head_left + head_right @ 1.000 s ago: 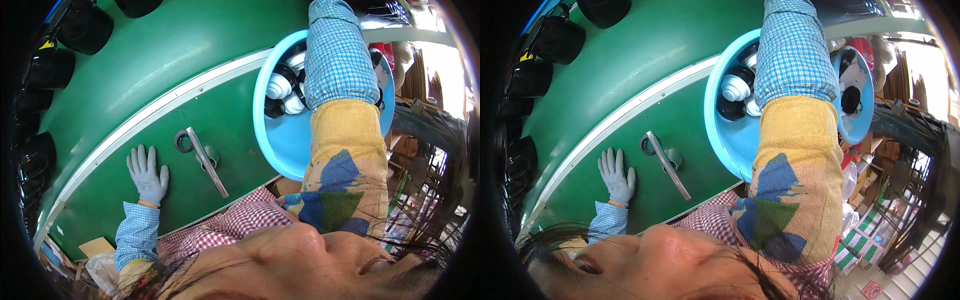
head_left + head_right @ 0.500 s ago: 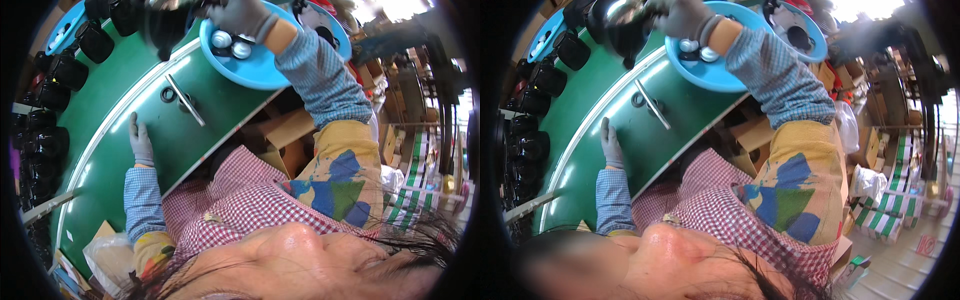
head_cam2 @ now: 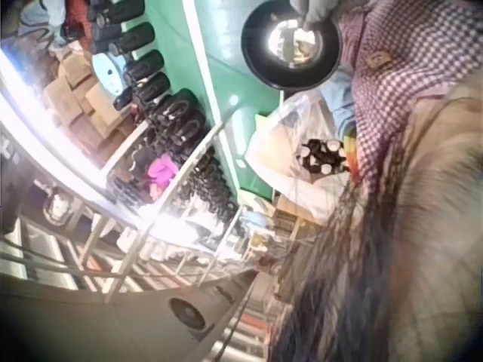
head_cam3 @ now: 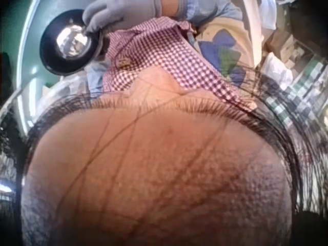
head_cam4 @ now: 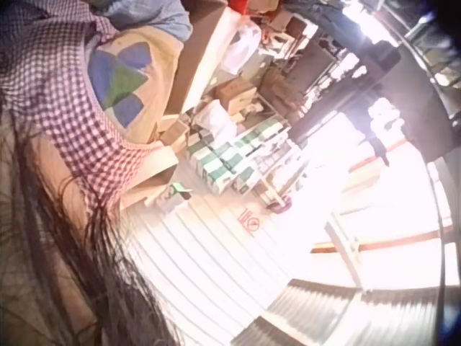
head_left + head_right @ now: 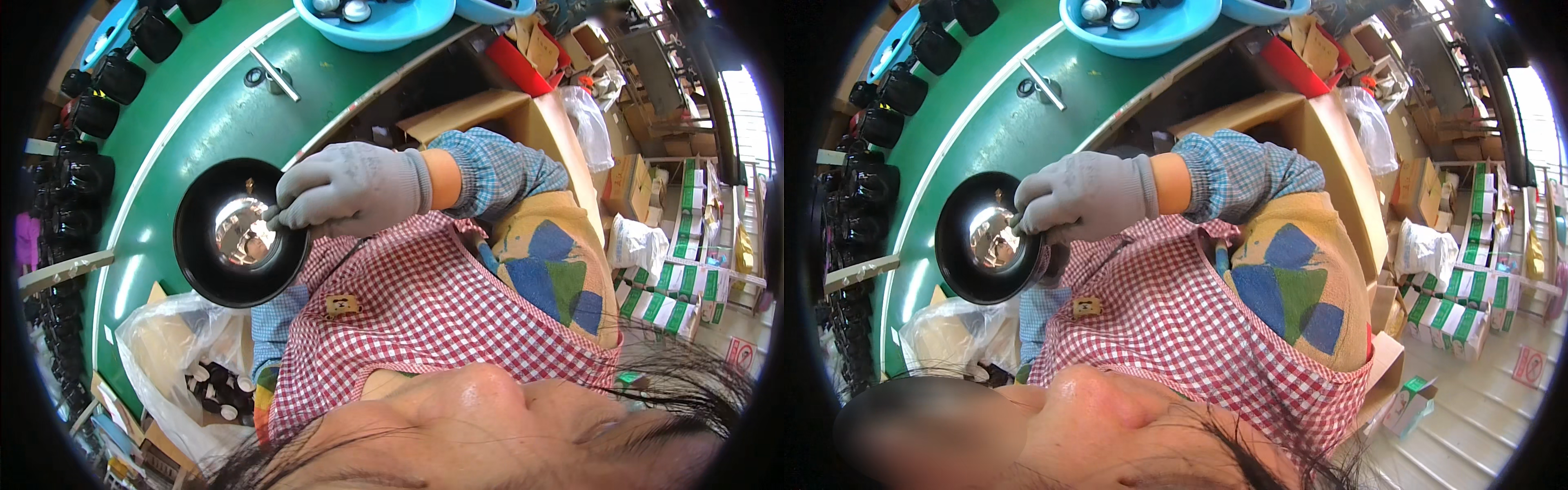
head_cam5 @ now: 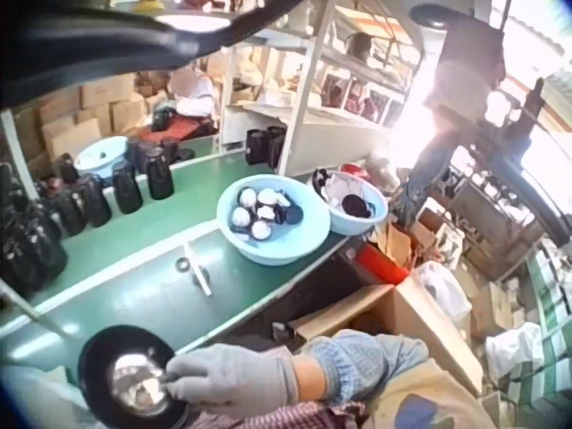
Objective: The person assembles small black table lamps by inserting a metal rod into the base, screwing in a light bulb, and attaching a white lampshade. They repeat this process for multiple units, placing finished lamps into a cardboard box.
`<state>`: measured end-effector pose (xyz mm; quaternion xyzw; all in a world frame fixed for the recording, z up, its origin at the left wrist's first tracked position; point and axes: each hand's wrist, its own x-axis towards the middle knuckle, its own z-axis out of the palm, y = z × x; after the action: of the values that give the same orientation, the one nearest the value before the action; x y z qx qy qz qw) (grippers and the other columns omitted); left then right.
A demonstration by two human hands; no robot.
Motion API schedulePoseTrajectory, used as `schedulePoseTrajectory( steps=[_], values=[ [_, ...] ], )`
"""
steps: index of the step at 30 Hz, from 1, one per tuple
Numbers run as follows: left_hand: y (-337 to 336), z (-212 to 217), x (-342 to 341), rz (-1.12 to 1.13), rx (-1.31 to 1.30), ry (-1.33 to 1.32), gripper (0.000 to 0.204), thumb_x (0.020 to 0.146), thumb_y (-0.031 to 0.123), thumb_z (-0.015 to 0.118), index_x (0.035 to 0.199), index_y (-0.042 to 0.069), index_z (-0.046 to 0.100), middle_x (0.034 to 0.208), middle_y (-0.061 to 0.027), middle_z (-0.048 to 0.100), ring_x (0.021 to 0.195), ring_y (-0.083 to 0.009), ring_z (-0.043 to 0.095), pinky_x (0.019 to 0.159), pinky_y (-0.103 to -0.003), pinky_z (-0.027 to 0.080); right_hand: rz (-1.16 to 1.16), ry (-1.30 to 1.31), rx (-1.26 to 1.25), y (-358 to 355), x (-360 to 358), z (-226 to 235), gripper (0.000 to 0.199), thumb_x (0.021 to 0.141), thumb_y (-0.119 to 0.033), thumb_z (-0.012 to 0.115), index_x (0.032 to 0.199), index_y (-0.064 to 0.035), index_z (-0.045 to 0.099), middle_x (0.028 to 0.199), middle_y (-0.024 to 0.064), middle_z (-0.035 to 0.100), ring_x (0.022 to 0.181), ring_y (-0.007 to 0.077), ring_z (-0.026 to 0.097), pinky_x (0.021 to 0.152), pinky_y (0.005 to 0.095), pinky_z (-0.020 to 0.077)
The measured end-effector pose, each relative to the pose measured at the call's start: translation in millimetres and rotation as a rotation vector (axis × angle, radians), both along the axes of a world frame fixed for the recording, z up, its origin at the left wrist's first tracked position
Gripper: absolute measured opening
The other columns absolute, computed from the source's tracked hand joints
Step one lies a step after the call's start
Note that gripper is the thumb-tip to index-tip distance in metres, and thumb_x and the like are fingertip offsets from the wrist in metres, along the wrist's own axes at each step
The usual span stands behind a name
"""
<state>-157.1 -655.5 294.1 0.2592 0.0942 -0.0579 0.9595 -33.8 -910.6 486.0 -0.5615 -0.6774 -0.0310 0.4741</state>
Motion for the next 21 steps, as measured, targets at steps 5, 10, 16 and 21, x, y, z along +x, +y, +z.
schedulePoseTrajectory(
  steps=[5,10,16,21],
  values=[
    [-3,3,-33,0.048,0.242,0.053,0.052,0.108,0.024,0.053,0.155,0.008,0.042,0.155,-0.0108,0.049,0.138,-0.0274,0.052,0.116,-0.043,0.042,-0.07,-0.045,0.056,-4,-46,-19,0.037,0.081,-0.021,0.079,0.115,-0.0126,0.07,0.113,0.0061,0.065,0.095,0.0253,0.068,0.075,0.0392,0.0541],
    [1,14,-52,0.09,0.473,0.097,0.051,0.108,0.025,0.053,0.155,0.007,0.043,0.154,-0.0117,0.05,0.137,-0.0278,0.053,0.115,-0.043,0.043,-0.163,-0.071,0.165,-6,-72,-38,0.023,0.085,-0.023,0.073,0.106,-0.0134,0.068,0.109,0.0043,0.064,0.083,0.0214,0.063,0.067,0.0367,0.051],
    [2,26,-58,0.122,0.754,0.148,0.051,0.107,0.025,0.053,0.154,0.007,0.044,0.152,-0.0126,0.051,0.136,-0.0284,0.053,0.115,-0.044,0.043,-0.163,0.134,0.376,-46,-48,-55,0.033,0.088,-0.016,0.072,0.12,-0.0081,0.069,0.122,0.0099,0.066,0.1,0.0277,0.067,0.081,0.0415,0.0562],
    [7,33,-49,0.125,0.974,0.162,0.051,0.107,0.025,0.053,0.154,0.007,0.044,0.152,-0.0134,0.051,0.135,-0.0288,0.054,0.114,-0.044,0.044,-1.004,0.361,0.154,-180,49,-173,0.031,0.088,-0.013,0.075,0.119,-0.0095,0.075,0.112,0.0102,0.074,0.1,0.0244,0.073,0.088,0.0377,0.0591]
  ],
)
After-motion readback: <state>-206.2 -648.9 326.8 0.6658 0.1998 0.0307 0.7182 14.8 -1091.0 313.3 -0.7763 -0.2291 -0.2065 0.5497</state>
